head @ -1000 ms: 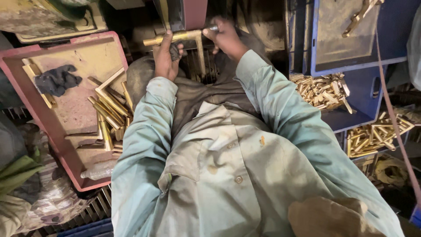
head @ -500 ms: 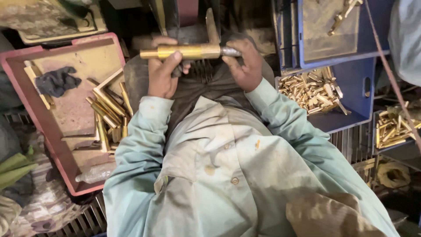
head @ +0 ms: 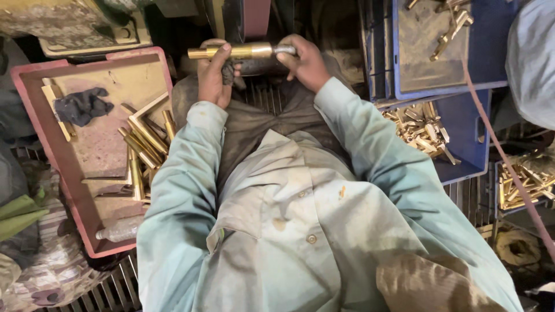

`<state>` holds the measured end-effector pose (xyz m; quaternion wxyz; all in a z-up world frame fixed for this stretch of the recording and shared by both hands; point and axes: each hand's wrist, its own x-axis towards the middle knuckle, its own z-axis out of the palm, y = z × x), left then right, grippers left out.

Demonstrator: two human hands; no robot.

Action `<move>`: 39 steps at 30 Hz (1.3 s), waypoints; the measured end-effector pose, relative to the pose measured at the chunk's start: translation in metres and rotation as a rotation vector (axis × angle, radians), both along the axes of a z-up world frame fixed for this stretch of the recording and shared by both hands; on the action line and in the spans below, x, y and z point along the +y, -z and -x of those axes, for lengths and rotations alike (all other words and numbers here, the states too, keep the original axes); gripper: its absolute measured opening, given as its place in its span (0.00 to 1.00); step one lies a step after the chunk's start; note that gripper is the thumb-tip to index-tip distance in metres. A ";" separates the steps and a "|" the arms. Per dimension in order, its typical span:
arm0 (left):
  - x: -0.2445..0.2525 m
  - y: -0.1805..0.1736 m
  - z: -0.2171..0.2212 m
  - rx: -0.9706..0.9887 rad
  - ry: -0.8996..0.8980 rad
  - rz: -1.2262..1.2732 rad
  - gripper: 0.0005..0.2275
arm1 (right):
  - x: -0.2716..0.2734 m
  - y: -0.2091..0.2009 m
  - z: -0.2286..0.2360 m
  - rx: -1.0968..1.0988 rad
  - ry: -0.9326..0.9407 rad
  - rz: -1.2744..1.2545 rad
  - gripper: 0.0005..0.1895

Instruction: The person sits on the floor and repeatedly picks up brass-colored metal parts from a pink bin. They press each part against a rotating belt sander to smooth the surface, then place the finished part into a blue bin. The process is repeated for multiple items.

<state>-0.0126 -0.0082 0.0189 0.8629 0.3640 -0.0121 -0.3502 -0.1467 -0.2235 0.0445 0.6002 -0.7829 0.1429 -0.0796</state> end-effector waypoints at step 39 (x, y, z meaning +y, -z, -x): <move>-0.036 0.086 -0.012 0.275 -0.142 -0.197 0.14 | -0.021 0.089 -0.042 0.283 0.112 -0.066 0.14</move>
